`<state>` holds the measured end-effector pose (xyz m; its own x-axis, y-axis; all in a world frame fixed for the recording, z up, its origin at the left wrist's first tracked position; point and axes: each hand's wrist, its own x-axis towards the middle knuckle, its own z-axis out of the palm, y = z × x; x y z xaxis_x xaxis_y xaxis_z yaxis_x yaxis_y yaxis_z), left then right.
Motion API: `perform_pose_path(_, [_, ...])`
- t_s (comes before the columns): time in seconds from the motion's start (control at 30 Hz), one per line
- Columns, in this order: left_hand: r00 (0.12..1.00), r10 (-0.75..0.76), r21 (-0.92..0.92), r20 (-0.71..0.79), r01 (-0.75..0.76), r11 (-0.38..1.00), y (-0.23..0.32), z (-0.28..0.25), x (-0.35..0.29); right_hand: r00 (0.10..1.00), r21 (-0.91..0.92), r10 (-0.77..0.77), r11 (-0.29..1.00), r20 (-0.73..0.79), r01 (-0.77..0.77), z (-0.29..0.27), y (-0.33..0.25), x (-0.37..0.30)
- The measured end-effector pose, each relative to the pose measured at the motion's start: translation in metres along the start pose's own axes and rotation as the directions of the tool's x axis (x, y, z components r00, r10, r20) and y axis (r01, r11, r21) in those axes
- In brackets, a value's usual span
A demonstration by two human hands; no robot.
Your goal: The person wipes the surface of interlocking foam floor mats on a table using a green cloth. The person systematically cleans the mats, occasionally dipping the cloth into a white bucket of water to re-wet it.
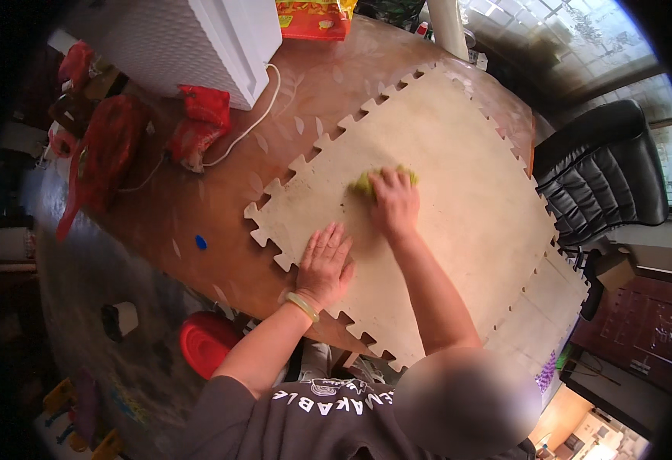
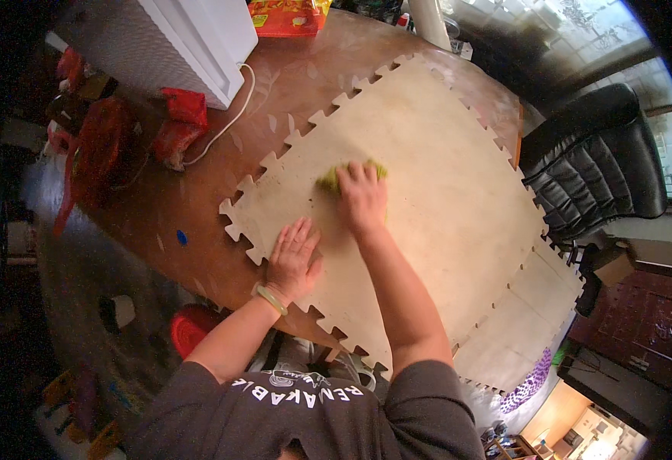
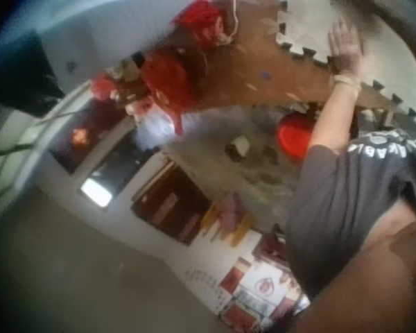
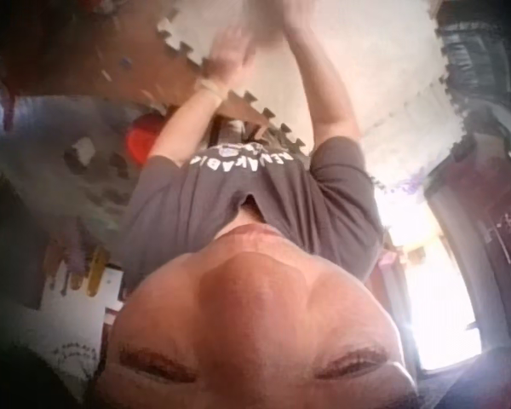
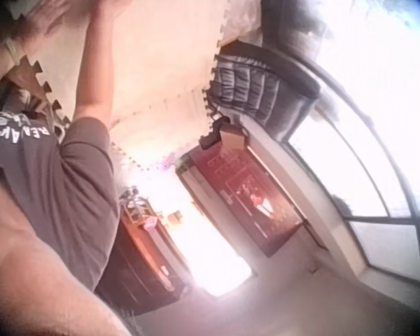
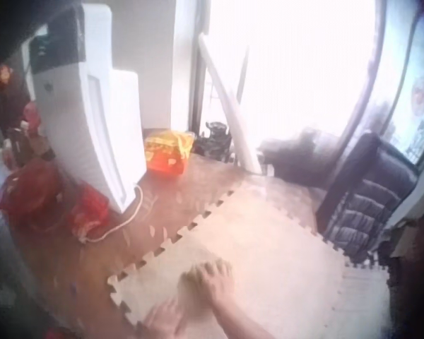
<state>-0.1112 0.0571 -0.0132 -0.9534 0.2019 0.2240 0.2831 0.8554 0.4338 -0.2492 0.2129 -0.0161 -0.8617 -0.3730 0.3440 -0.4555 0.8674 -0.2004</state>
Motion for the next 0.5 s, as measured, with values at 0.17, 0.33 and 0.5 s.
perform_pose_path(0.17, [1.000,0.008,0.000,-0.029,-0.008,1.000,0.000,0.000,0.002,0.999,0.067,-0.040,0.997,-0.001,0.040,-0.039,-0.026,-0.079])
perform_pose_path(0.33, [1.000,0.009,0.003,-0.015,-0.009,1.000,-0.001,0.000,-0.002,0.998,-0.003,-0.023,1.000,0.051,0.024,-0.025,-0.015,-0.055])
perform_pose_path(0.5, [1.000,0.022,-0.016,-0.003,-0.022,1.000,-0.001,0.003,-0.005,0.993,-0.082,0.047,0.995,-0.109,-0.056,0.014,0.025,0.035])
